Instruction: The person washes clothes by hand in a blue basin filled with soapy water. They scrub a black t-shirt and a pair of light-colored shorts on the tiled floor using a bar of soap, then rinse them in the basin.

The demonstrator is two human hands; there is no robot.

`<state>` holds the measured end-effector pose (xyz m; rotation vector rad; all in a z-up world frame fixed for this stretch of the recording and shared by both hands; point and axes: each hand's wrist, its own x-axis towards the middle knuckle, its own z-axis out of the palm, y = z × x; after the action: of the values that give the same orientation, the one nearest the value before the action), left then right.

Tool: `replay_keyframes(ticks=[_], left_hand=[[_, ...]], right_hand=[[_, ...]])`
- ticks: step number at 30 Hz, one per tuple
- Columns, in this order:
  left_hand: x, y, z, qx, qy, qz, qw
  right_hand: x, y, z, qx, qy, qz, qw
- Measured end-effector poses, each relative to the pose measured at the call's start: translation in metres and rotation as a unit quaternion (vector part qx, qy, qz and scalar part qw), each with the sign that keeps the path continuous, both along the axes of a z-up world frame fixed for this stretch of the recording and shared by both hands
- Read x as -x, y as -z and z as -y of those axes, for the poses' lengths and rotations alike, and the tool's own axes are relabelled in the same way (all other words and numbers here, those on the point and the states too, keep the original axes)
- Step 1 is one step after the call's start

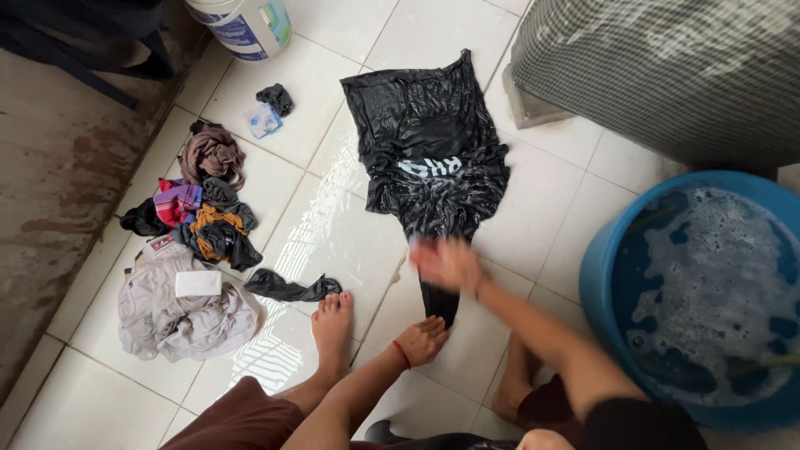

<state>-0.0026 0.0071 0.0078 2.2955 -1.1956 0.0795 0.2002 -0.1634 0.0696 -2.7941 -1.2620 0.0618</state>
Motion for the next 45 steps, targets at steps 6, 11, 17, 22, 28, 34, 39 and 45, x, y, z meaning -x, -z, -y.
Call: replay_keyframes(ticks=[6,11,17,22,28,34,39,45], left_hand=[[-0.007,-0.007,0.003,-0.007,0.012,-0.059,0.998],[-0.006,-0.005,0.002,-0.110,0.049,-0.214,0.969],[-0.017,-0.013,0.002,0.030,0.028,-0.064,0.997],[-0.065,-0.010,0.021,-0.152,0.074,-0.256,0.952],[-0.169,-0.004,0.012,-0.105,0.105,-0.084,0.985],[-0.181,-0.013,0.028,-0.317,0.050,-0.135,0.937],[-0.148,-0.004,0.042,-0.229,-0.074,-0.155,0.958],[-0.060,0.011,0.033,-0.283,0.090,-0.256,0.920]], right_hand=[[-0.068,-0.015,-0.001,0.011,0.116,0.046,0.992],[0.099,-0.024,0.001,-0.034,0.004,-0.071,0.997],[-0.091,0.005,-0.004,-0.101,0.143,0.110,0.978],[-0.163,-0.014,0.023,-0.154,0.197,-0.314,0.916],[-0.011,-0.005,0.060,-0.161,0.188,-0.251,0.936],[0.012,0.025,0.083,-0.273,0.230,-0.144,0.923],[0.035,0.031,0.060,-0.234,0.205,-0.082,0.947],[0.113,0.017,0.058,-0.031,0.044,-0.001,0.999]])
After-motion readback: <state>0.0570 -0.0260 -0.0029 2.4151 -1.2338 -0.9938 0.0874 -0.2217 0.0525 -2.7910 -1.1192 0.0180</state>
